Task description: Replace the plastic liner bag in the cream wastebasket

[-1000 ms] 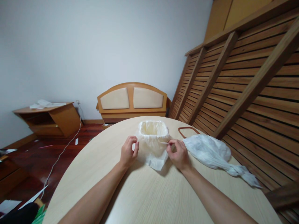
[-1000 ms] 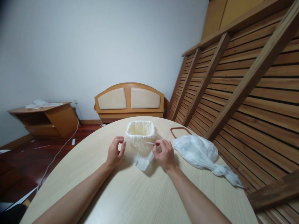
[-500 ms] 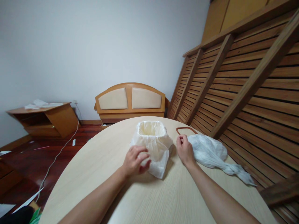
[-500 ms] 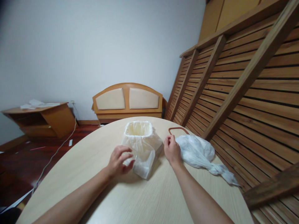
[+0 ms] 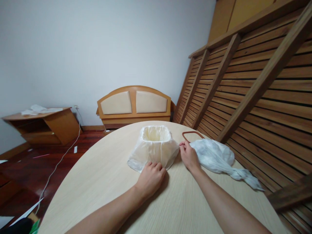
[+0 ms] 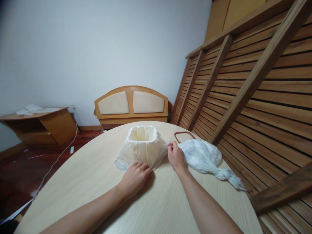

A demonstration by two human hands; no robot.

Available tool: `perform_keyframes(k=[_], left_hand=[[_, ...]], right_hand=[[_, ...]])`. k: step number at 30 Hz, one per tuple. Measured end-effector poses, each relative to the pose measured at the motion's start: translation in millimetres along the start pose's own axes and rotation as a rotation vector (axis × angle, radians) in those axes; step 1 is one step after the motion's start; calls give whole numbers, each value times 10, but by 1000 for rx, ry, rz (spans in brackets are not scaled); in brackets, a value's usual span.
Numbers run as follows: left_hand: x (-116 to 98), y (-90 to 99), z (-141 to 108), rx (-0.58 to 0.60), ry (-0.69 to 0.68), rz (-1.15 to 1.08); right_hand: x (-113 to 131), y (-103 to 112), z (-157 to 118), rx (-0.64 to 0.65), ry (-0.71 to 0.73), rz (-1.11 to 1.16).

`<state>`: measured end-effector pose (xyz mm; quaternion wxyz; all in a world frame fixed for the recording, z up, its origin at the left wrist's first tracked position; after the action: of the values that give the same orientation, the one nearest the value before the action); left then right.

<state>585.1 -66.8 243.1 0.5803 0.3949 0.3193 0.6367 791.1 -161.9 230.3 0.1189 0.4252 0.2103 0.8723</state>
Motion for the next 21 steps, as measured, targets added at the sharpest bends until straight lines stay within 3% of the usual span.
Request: perform_keyframes(k=[11,17,21], left_hand=[[8,37,8,-1,86,5],[-27,46,-10,-76,-51,-73],[-55,51,-5,-173,-154,-139]], right_hand=[[12,35,-82,51,-147,8],[-55,-91,-105,114,-232,276],[-145,-159,-46,67,-330,412]])
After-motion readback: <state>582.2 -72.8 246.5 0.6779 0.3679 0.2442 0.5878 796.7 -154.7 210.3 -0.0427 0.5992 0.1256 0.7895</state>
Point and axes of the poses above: each hand's wrist, its own z-axis towards the middle knuckle, its own y-axis out of the back of the hand, x = y × z, the point moved 1 cm from there along z, towards the middle knuckle, and after that the axes turned 12 degrees about -x, right-handed, at the moved point
